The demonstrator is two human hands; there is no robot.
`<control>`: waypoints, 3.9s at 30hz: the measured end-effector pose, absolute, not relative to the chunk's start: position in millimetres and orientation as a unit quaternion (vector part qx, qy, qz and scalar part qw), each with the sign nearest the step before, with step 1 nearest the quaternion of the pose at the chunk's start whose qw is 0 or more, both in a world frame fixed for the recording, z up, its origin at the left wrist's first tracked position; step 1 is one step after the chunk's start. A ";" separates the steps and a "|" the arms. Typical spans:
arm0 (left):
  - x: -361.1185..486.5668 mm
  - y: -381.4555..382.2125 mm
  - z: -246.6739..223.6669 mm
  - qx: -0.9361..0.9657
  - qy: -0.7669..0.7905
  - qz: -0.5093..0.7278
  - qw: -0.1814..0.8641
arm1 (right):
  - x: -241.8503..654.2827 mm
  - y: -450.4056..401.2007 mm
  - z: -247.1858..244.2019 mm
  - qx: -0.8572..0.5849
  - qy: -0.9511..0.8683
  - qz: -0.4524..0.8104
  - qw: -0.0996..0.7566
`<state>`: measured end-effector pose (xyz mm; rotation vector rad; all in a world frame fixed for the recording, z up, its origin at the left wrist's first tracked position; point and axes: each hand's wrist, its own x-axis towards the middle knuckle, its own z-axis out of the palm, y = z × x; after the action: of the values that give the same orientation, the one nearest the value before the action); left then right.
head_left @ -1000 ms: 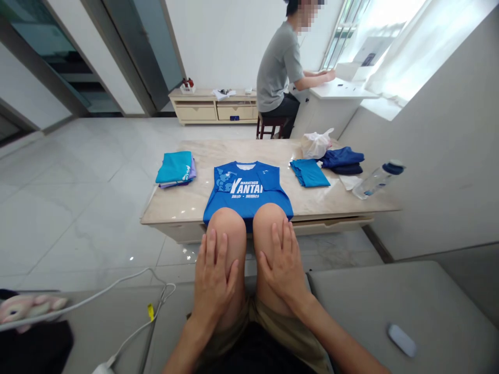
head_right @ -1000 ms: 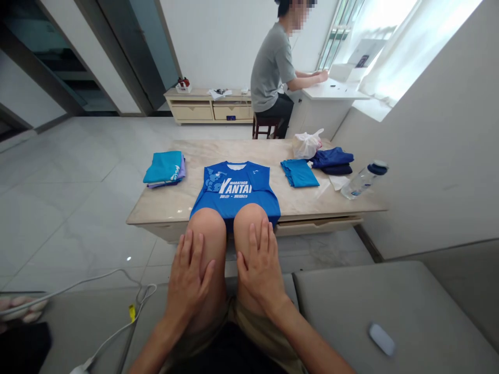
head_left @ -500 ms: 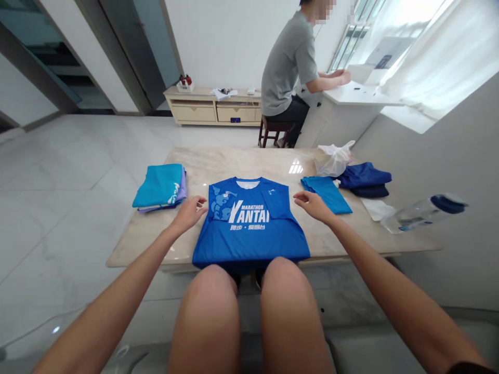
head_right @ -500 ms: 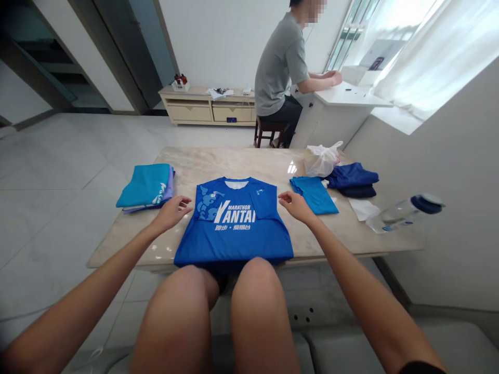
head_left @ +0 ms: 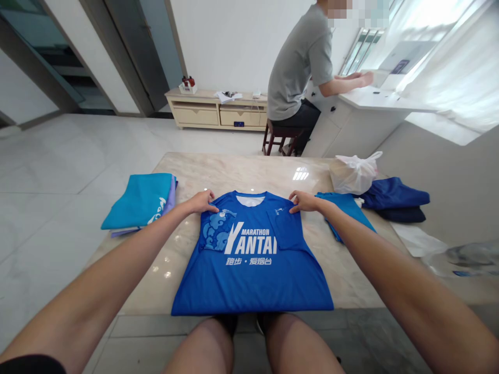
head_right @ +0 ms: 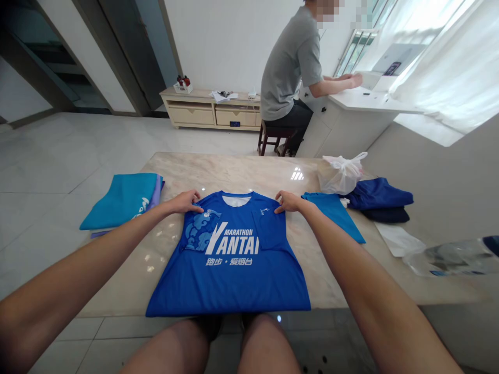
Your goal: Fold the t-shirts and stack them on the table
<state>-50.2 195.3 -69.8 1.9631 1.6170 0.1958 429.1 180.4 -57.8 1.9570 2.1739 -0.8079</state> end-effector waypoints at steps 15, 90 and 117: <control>-29.5 164.5 -29.0 0.714 0.628 0.144 0.273 | 381.7 142.9 -12.9 0.691 0.714 -0.109 -0.022; 24.7 -256.7 55.0 0.686 0.572 0.355 0.274 | 309.3 -265.1 19.5 0.592 0.593 -0.353 -0.417; 41.8 -307.2 45.7 0.790 0.530 0.306 -0.024 | 254.4 -339.5 25.6 0.612 0.693 -0.043 -0.380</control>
<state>41.8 -307.2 45.7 2.5215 1.6922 0.9753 254.4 -339.5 25.6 2.5930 2.9366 -0.1812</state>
